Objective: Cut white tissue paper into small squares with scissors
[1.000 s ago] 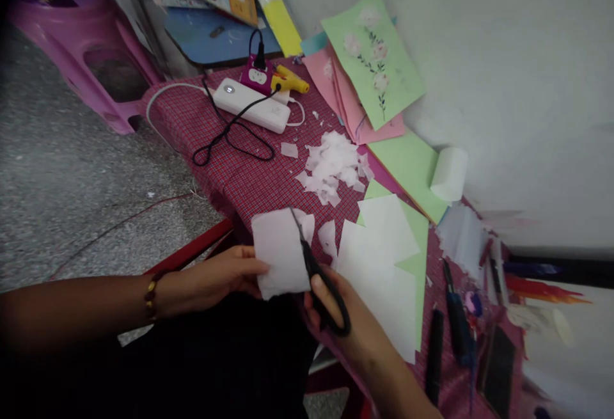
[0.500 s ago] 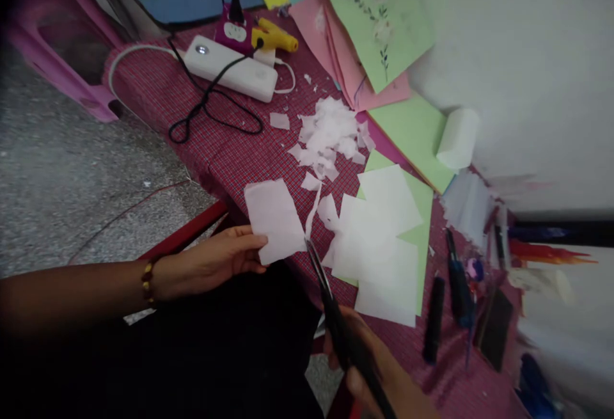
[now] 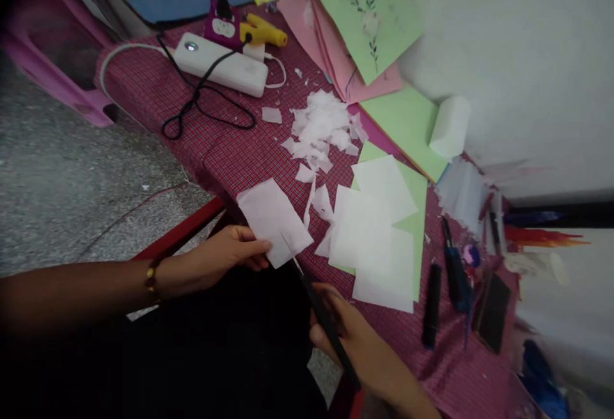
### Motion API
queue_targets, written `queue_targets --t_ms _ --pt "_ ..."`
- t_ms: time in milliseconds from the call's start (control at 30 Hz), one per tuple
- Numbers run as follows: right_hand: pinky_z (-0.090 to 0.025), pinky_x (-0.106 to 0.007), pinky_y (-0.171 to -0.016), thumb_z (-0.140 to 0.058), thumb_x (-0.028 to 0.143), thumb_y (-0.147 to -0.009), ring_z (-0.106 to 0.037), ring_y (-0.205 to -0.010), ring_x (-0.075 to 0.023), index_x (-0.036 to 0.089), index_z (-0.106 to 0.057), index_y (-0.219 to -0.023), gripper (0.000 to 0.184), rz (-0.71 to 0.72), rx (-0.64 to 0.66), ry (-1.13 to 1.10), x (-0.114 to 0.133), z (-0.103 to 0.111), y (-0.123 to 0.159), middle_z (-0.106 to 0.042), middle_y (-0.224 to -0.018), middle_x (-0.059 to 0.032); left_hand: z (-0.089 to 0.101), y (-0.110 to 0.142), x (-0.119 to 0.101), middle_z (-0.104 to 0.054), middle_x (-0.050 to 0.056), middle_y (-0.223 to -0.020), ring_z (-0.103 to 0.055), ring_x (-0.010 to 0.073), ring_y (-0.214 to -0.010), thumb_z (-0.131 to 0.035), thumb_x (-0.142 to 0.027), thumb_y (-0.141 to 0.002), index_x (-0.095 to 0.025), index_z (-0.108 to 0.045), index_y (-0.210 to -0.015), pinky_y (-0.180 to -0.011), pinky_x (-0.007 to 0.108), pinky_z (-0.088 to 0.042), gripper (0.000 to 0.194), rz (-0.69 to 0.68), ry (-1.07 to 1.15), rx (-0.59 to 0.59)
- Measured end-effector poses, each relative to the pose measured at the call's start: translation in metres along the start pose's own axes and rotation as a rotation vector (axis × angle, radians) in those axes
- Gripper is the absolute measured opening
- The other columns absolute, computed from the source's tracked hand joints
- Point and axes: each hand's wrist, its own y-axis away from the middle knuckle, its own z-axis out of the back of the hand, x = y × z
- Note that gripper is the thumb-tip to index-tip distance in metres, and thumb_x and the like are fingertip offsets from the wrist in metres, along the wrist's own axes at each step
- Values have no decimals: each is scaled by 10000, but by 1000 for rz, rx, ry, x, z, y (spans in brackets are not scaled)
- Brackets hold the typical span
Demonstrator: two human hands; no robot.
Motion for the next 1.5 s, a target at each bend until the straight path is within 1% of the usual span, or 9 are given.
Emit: queue_targets --t_ms 300,500,667,800,1000,1133,1300,1400,1500 --pt "-442 -309 -600 -575 562 -840 -480 -669 -169 218 -568 -1185 488 -10 -6 -31 -3 -2 -4 -522 -768 -26 0 -2 -2 -691 41 -707 -589 110 -601 -676 -257 -761 -125 -715 -769 -599 232 -423 137 -12 -35 -30" --pt "-299 -262 -464 -566 565 -844 -322 -504 -107 209 -583 -1151 471 -70 -139 -56 -1 -10 -2 -385 -627 40 2 -2 -6 -711 71 -791 -606 115 -629 -678 -304 -775 -116 -702 -833 -608 239 -440 199 -9 36 -5" --pt "-468 -329 -657 -504 568 -882 -529 -725 -198 239 -552 -1252 498 -7 41 -6 -1 3 -6 -560 -838 -53 2 -3 -12 -680 67 -693 -611 122 -594 -637 -340 -813 -100 -669 -774 -605 251 -451 246 1 88 -50" --pt "-479 -357 -696 -442 572 -911 -555 -776 -213 261 -510 -1270 480 31 182 -3 5 10 -13 -571 -911 -68 1 -4 -11 -679 54 -680 -605 111 -578 -621 -310 -820 -106 -676 -763 -598 244 -452 219 20 62 30" --pt "-440 -346 -685 -432 609 -902 -511 -721 -185 211 -570 -947 424 51 159 93 22 2 -25 -539 -796 -40 -1 -1 -2 -689 55 -690 -608 108 -574 -619 -341 -821 -108 -695 -763 -593 239 -463 251 18 11 100" --pt "-441 -350 -682 -435 608 -901 -494 -712 -182 207 -563 -976 428 66 113 105 23 -3 -26 -523 -779 -35 -3 -1 3 -691 59 -692 -596 99 -556 -611 -346 -820 -108 -692 -734 -581 231 -458 266 11 7 111" --pt "-398 -294 -557 -457 643 -867 -441 -621 -155 201 -557 -802 458 35 51 134 19 -4 -28 -466 -657 -5 -1 -3 6 -696 61 -705 -593 101 -562 -648 -380 -781 -106 -689 -768 -589 234 -464 277 -4 30 112" --pt "-302 -260 -453 -458 676 -844 -359 -508 -126 195 -547 -890 491 -15 48 112 17 -4 -30 -417 -552 35 3 -4 0 -704 62 -748 -617 120 -600 -671 -381 -749 -113 -680 -835 -599 245 -469 282 3 73 103" --pt "-291 -257 -451 -472 677 -837 -359 -491 -121 198 -525 -916 488 -30 63 88 18 -4 -31 -415 -548 44 7 -3 -11 -702 73 -771 -630 134 -617 -623 -414 -778 -106 -669 -835 -606 259 -473 317 -22 117 52"
